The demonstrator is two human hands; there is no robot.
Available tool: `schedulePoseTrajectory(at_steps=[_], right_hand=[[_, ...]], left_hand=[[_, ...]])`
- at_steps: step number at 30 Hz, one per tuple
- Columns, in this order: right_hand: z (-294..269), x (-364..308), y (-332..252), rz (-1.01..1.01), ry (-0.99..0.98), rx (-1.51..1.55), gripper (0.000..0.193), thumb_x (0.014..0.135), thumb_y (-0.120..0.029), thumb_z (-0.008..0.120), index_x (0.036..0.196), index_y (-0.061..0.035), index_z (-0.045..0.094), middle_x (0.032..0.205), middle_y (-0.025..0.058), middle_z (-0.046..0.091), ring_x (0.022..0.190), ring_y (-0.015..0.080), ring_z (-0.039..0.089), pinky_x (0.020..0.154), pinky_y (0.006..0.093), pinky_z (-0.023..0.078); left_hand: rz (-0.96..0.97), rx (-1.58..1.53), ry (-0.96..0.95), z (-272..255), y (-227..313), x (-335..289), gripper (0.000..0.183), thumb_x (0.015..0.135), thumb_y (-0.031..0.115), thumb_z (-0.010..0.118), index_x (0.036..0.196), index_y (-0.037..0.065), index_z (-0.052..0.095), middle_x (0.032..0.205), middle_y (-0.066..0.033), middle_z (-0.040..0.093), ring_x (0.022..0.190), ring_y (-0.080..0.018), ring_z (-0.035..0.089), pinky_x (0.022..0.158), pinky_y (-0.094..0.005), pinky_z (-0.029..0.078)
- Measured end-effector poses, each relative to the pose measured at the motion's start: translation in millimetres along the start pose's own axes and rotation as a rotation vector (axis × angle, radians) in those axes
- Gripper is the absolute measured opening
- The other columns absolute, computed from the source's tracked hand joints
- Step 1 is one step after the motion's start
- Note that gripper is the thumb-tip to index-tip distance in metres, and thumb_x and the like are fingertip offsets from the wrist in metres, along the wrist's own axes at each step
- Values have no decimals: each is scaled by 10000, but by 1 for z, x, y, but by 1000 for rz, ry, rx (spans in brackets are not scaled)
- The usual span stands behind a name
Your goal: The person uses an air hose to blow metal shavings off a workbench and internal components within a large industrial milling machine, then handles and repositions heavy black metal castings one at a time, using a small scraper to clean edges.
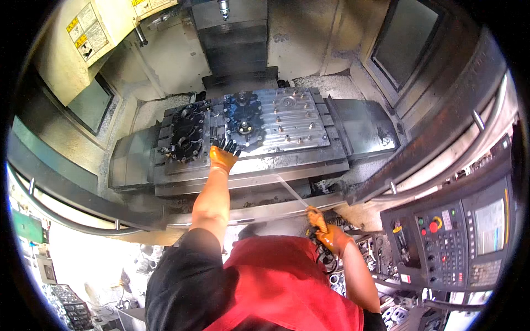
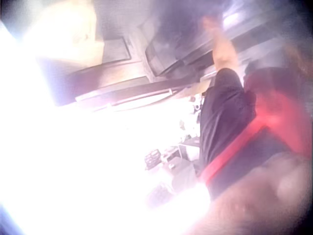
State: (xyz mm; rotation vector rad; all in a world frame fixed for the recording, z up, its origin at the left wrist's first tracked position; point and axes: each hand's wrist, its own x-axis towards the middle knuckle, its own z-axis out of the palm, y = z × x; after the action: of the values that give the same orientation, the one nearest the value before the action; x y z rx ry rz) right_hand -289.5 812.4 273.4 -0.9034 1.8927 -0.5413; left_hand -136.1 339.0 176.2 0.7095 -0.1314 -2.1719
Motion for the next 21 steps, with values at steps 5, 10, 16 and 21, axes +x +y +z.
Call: schedulePoseTrajectory(at_steps=[5, 10, 16, 21], right_hand=[[9, -52, 23, 107, 11, 86, 380, 881, -347, 614, 1012, 4, 679, 842, 196, 692, 802, 268, 673, 708, 394, 504], [40, -56, 8, 48, -47, 130, 337, 900, -308, 625, 983, 14, 678, 804, 141, 685, 741, 220, 634, 671, 368, 489], [28, -80, 11, 123, 13, 102, 297, 925, -262, 603, 1024, 7, 678, 821, 113, 688, 734, 188, 612, 659, 362, 486], [38, 24, 51, 320, 372, 466, 419, 915, -366, 630, 1203, -61, 630, 1032, 104, 678, 894, 196, 608, 808, 363, 483]], left_hand=[[-43, -58, -262, 4, -43, -17, 236, 867, 392, 553, 894, 200, 688, 925, -29, 660, 904, -250, 604, 792, -449, 494], [166, 351, 33, -69, 44, 25, 350, 930, 441, 478, 1012, 175, 691, 1069, -23, 706, 934, -211, 640, 926, -433, 488], [-69, 769, 247, -18, -74, -40, 268, 922, 299, 570, 1135, 158, 647, 1177, -16, 646, 1053, -240, 599, 945, -445, 469], [-86, 1074, 109, -78, -34, -39, 302, 923, 254, 602, 1208, 157, 626, 1159, -28, 640, 1040, -214, 606, 882, -472, 479]])
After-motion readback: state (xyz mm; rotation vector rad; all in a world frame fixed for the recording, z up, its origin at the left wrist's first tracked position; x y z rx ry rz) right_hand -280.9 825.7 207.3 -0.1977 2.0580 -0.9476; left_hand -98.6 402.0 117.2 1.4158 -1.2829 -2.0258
